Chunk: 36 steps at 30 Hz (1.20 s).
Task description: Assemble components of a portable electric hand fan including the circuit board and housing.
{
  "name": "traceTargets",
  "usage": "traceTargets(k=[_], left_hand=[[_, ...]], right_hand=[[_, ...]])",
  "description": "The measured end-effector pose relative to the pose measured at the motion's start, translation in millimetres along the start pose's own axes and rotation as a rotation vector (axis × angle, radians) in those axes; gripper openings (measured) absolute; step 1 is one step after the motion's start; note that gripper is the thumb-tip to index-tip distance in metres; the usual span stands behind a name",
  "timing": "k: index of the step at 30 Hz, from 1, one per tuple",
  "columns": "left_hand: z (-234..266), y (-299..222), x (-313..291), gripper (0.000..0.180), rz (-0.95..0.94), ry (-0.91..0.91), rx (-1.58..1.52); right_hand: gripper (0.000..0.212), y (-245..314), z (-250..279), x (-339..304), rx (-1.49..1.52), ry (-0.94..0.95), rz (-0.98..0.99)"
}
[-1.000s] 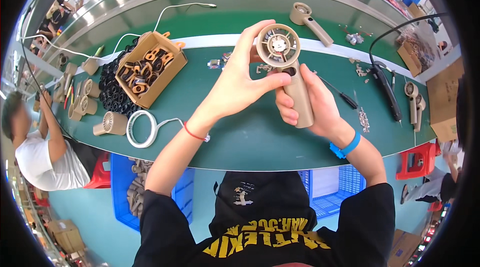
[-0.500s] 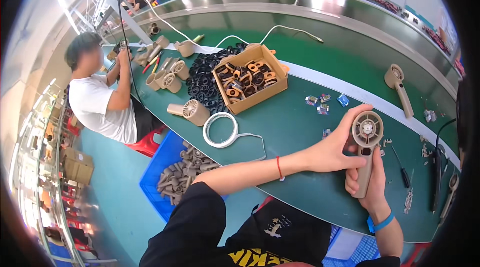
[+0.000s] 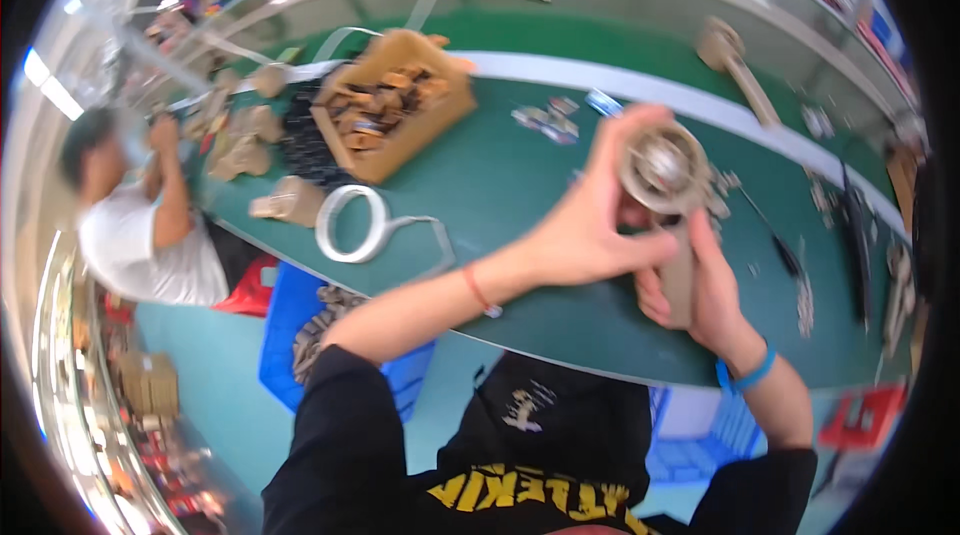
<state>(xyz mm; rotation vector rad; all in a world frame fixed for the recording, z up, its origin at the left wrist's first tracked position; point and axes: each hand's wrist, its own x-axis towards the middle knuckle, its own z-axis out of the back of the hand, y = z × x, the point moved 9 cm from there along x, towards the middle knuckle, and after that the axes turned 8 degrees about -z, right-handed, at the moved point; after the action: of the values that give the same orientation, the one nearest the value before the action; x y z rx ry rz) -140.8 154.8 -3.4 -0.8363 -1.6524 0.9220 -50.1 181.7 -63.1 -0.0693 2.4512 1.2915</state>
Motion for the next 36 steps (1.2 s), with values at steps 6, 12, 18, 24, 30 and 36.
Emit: traceTargets(k=[6,12,18,24,30,36], left_hand=[[4,15,-5,0.102,0.062,-0.034,-0.086],[1,15,-9,0.102,0.038,-0.037,-0.028],[1,16,-11,0.098,0.103,-0.034,-0.075],[1,9,-7,0.097,0.069,-0.017,-0.065],[-1,4,-7,0.097,0.027,-0.004,-0.011],[0,7,-9,0.098,0.073,0.009,0.025]], right_hand=[[0.054,9,-4,2,-0.031,0.028,0.045],[0.051,9,-9,-3,-0.144,0.017,0.096],[0.051,6,-13,-3,-0.020,0.140,0.048],[0.048,8,-14,0,0.186,0.185,-0.003],[0.047,3,-15,-2,0.310,0.247,-0.043],[0.049,1,-18,-4,0.390,0.301,-0.086]])
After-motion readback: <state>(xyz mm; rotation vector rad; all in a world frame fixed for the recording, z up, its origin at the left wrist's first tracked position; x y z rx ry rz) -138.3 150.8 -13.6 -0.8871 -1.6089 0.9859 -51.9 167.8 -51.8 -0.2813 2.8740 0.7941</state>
